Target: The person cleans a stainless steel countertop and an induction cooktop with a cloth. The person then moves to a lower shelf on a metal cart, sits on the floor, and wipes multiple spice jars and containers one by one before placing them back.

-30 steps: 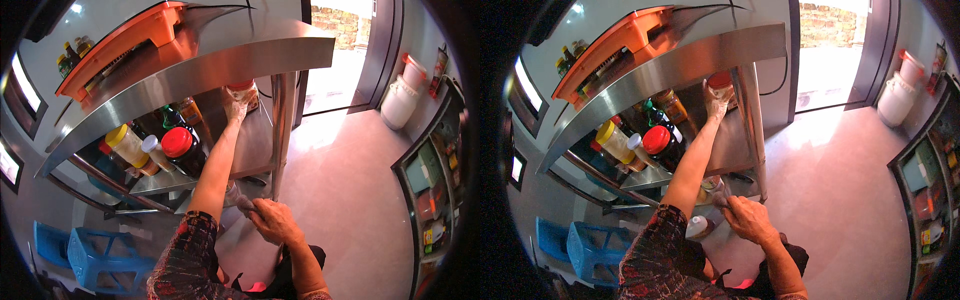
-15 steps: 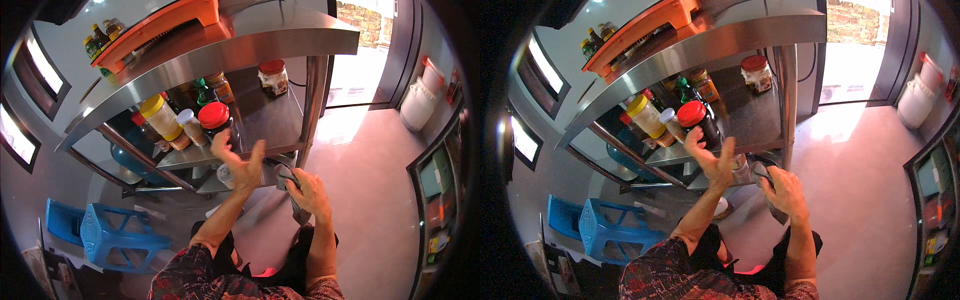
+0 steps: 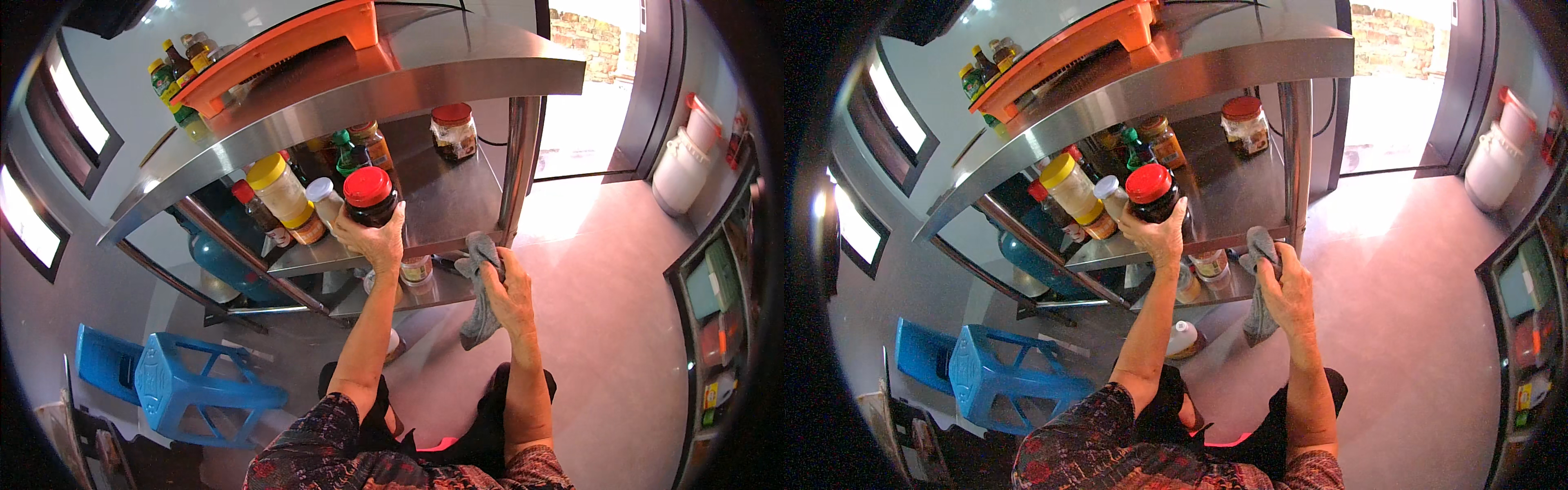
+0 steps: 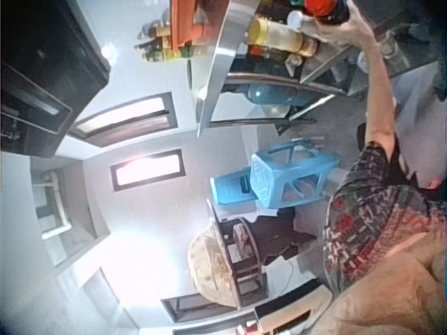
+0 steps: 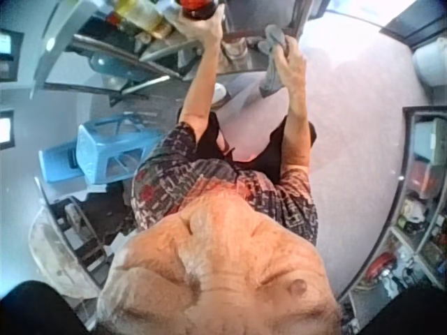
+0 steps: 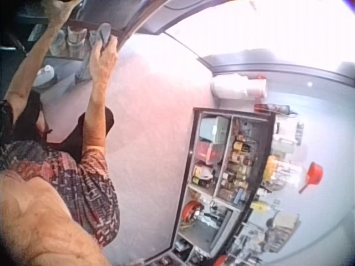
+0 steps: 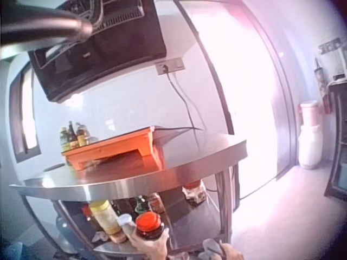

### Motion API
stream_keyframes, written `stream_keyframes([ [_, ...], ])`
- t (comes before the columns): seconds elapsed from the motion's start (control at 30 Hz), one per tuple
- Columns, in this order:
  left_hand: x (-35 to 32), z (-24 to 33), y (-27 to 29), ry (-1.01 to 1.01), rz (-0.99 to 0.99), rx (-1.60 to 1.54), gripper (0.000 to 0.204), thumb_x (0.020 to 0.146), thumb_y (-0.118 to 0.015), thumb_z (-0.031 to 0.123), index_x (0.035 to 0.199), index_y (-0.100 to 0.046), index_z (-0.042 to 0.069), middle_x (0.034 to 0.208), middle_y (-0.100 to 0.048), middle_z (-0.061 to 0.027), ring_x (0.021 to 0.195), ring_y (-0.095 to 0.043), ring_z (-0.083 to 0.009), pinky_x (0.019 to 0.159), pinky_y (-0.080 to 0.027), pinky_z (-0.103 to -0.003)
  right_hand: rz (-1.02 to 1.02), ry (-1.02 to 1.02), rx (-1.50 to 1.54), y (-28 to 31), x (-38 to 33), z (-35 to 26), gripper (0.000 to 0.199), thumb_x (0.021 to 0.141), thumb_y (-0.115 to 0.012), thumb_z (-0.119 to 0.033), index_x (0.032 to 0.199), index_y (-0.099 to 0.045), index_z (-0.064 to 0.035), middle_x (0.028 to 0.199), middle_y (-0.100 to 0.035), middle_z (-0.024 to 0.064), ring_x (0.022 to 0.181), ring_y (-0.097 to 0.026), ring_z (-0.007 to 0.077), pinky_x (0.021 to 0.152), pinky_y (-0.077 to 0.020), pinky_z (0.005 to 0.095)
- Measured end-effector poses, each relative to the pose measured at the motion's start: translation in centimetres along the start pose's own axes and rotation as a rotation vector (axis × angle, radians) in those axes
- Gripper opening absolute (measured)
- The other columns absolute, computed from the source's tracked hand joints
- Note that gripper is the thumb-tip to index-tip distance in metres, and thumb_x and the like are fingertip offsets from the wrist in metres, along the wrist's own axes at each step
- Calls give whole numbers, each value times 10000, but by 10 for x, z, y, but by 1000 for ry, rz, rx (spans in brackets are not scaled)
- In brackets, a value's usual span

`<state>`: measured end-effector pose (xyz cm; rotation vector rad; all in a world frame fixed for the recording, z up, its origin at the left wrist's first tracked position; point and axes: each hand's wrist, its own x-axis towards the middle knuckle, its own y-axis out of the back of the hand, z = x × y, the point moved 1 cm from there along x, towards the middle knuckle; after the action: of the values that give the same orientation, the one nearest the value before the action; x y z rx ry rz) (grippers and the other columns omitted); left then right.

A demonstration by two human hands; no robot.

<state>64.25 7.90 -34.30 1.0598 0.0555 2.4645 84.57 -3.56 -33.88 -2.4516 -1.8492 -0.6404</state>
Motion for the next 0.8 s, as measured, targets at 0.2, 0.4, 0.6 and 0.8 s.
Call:
stream_keyframes([
  [0.2,-9,0,14,-84,-45,-584,891,523,-881,208,1227,-370,14,1180,-444,-153,1121,-461,-309,991,-355,-438,145,-14,242,7,3,-3,210,888,-542,-18,1092,-577,23,849,-570,5,738,-518,71,633,-439,222],
  [0.4,-52,6,71,-287,-371,-577,984,516,-895,176,1286,-302,25,1232,-462,-156,1107,-506,-275,957,-412,-386,377,553,-122,4,-12,-60,255,747,-664,-56,989,-610,4,1017,-587,127,868,-592,269,765,-489,350],
  [0.6,-85,3,88,-453,-616,-348,754,621,-829,265,1216,-437,18,1106,-545,-162,1002,-554,-308,815,-450,-384,85,805,-500,-41,-40,-86,291,642,-691,-149,918,-634,-78,1085,-556,75,953,-518,265,792,-435,371],
  [0.8,-89,7,103,-453,-669,-401,880,575,-859,333,1249,-406,-5,1123,-533,-179,990,-553,-341,838,-431,-421,-4,524,-420,-41,-16,-67,253,730,-672,-168,945,-614,-47,1010,-552,90,902,-510,285,777,-444,383],
])
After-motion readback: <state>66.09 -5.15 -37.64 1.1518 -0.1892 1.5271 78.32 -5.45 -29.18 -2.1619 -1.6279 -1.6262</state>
